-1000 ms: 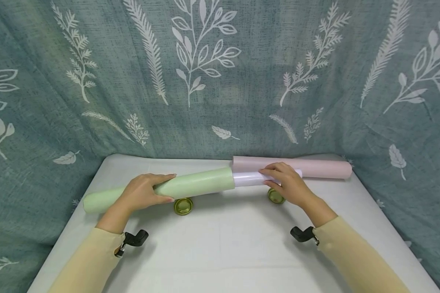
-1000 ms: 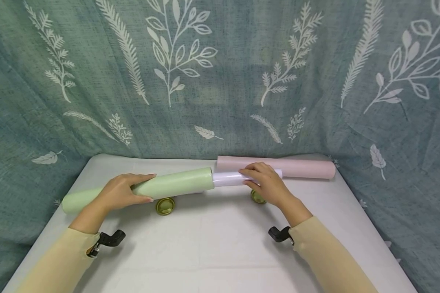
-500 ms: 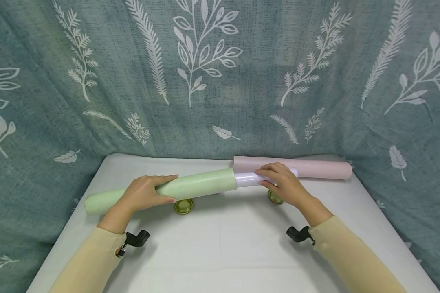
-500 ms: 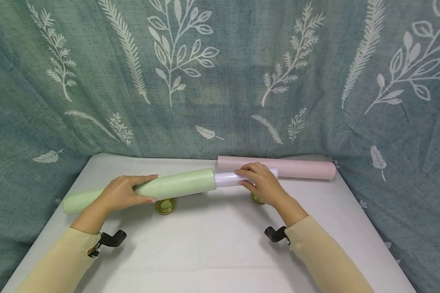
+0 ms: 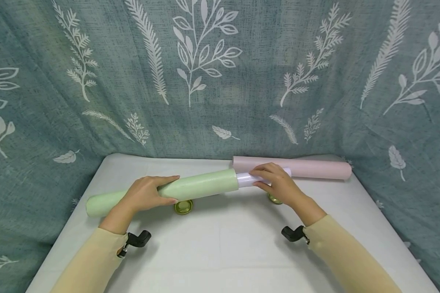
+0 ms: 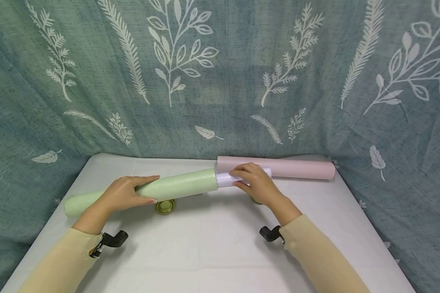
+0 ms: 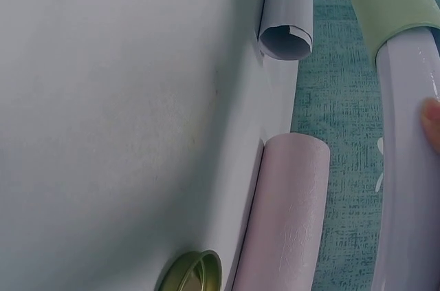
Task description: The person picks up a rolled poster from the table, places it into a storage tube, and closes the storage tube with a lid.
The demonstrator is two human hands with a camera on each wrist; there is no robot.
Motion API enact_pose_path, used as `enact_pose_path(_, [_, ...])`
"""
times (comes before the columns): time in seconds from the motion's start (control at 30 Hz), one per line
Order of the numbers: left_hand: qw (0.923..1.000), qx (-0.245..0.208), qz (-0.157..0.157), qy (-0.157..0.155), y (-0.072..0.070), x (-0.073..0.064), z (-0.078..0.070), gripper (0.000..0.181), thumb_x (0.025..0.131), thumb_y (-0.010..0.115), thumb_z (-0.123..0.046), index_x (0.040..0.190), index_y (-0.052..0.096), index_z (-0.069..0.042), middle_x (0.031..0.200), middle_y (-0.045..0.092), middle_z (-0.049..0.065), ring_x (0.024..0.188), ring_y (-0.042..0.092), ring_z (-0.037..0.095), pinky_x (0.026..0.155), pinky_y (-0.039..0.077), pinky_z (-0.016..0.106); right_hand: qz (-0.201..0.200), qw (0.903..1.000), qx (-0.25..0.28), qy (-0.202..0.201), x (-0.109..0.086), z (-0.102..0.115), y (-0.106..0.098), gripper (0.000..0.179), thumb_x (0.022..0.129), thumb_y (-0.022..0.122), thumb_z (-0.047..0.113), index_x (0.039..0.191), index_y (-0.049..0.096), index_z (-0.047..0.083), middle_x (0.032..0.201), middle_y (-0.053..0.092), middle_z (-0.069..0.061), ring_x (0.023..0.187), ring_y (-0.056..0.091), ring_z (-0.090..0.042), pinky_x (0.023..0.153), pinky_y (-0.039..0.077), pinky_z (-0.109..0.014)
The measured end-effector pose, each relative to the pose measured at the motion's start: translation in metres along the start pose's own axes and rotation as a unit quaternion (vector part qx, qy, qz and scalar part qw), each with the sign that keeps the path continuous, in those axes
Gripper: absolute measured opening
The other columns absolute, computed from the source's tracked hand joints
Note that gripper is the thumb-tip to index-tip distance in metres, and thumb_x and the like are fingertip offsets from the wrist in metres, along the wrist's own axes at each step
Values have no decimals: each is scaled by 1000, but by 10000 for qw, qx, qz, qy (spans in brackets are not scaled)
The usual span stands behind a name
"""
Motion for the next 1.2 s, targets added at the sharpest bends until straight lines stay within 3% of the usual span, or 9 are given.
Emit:
enact_pose_path(0.5, [9998,-52,-131,108,6,0,0,73,74,83,-57,140,61,-31,127,69,1,100,69,24,78,55,46,435,9983,213,334,9,8,5,39,83,83,16,120,73,8,123,67,-4,118,59,-26,99,48,-43])
enact_pose_path(0.87, [9999,-91,-81,118,7,0,-4,71,76,84,-53,139,62,-30,126,69,1,100,68,23,78,55,46,447,9984,-131,-307,15,18,7,43,83,83,16,122,71,5,122,69,-8,117,62,-29,102,47,-46])
enact_pose_path(1.2, [9997,-101,-82,197,8,0,-5,71,76,84,-53,140,61,-31,127,69,-1,104,68,24,81,55,47,600,9978,-155,-227,14,19,4,44,85,82,14,126,70,5,128,67,-8,121,61,-28,103,46,-46])
Point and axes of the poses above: each hand's wrist, its own x-axis towards the middle knuckle, its own y-axis out of the palm, z = x × y, the point moved 1 cm from there along x, towards the middle knuckle
